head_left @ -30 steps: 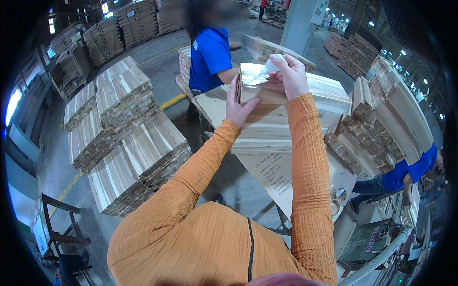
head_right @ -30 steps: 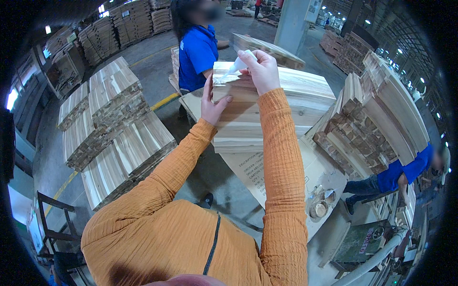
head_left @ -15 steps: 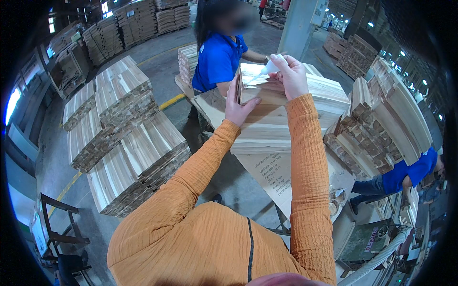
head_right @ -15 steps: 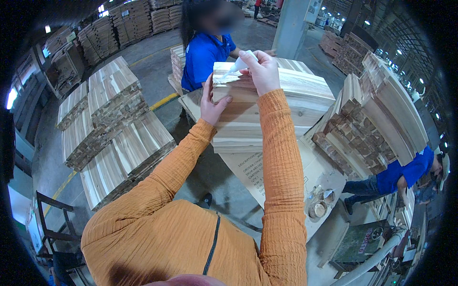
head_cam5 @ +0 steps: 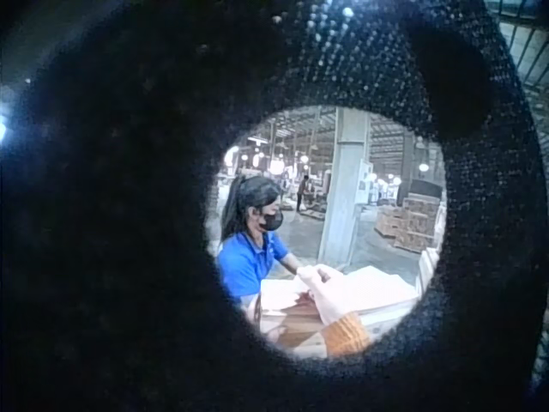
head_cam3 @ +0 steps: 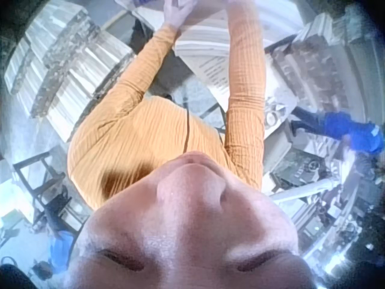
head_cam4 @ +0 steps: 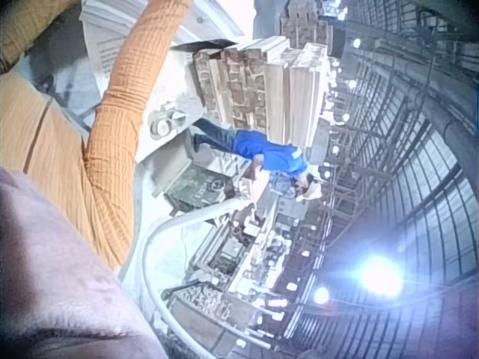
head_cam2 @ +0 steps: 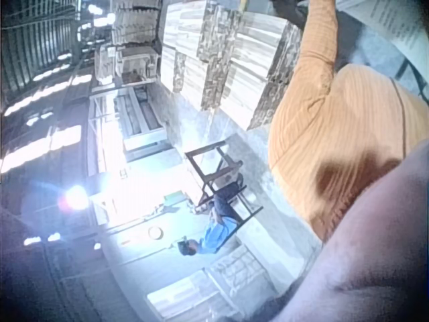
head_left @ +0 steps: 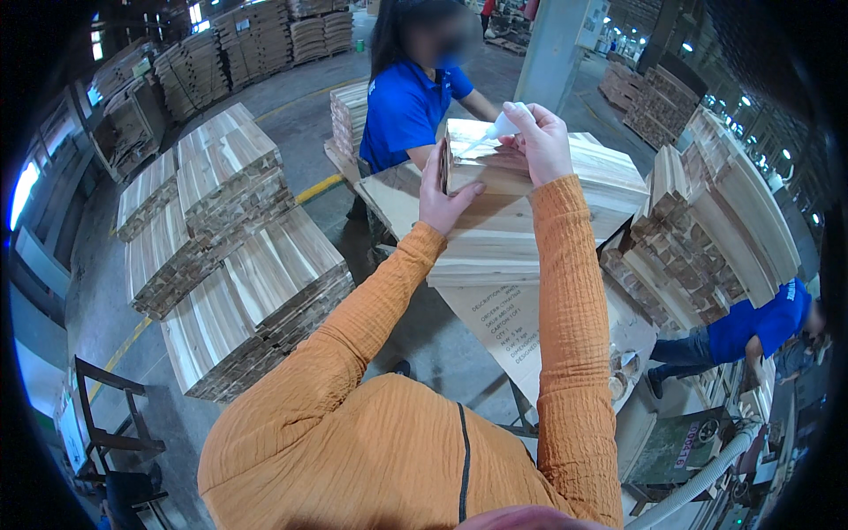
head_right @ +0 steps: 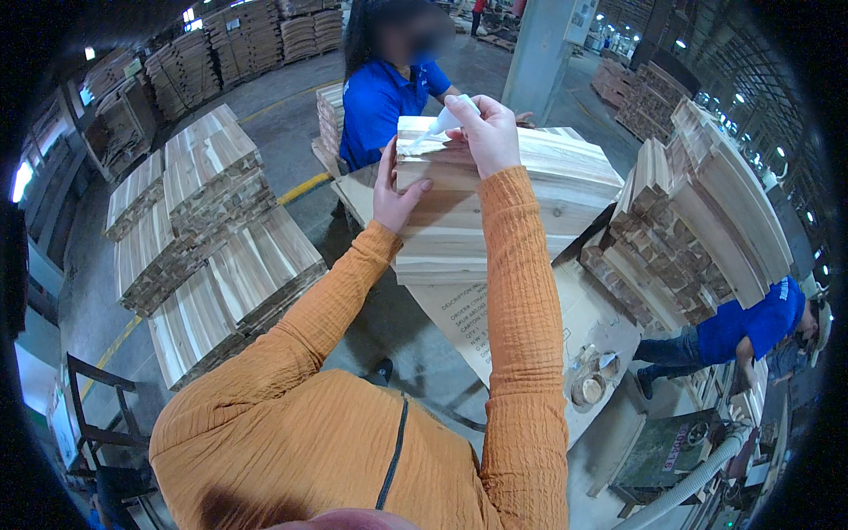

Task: The person applies glue from a white tube to the edges of wooden planks and stacks them on a table. The person repeats this process for multiple planks in a warehouse setting.

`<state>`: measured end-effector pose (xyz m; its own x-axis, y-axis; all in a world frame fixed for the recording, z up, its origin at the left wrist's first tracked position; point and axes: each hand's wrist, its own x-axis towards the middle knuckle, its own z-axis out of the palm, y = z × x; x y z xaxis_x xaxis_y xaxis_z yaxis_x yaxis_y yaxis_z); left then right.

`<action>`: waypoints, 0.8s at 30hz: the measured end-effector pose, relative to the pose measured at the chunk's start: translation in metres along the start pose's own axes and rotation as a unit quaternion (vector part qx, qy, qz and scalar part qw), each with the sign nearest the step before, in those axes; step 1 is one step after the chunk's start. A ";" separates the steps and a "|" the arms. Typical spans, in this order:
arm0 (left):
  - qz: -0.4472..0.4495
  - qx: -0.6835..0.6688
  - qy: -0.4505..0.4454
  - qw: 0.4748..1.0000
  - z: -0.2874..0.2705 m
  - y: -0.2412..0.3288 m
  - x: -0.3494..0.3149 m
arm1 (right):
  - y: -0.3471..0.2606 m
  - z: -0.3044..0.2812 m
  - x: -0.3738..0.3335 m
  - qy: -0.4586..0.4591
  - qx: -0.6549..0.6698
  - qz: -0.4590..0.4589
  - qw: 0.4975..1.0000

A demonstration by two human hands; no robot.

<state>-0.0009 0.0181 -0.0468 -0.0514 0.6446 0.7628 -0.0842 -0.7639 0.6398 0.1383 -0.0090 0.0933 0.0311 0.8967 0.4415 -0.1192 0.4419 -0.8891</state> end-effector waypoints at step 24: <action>-0.048 -0.054 0.000 0.997 0.002 0.012 -0.001 | 0.000 -0.002 -0.002 -0.001 -0.015 -0.012 1.000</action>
<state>-0.0002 0.0083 -0.0396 -0.0391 0.7141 0.6990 -0.1946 -0.6916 0.6956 0.1398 -0.0106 0.0919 0.0310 0.8859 0.4629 -0.0887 0.4637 -0.8815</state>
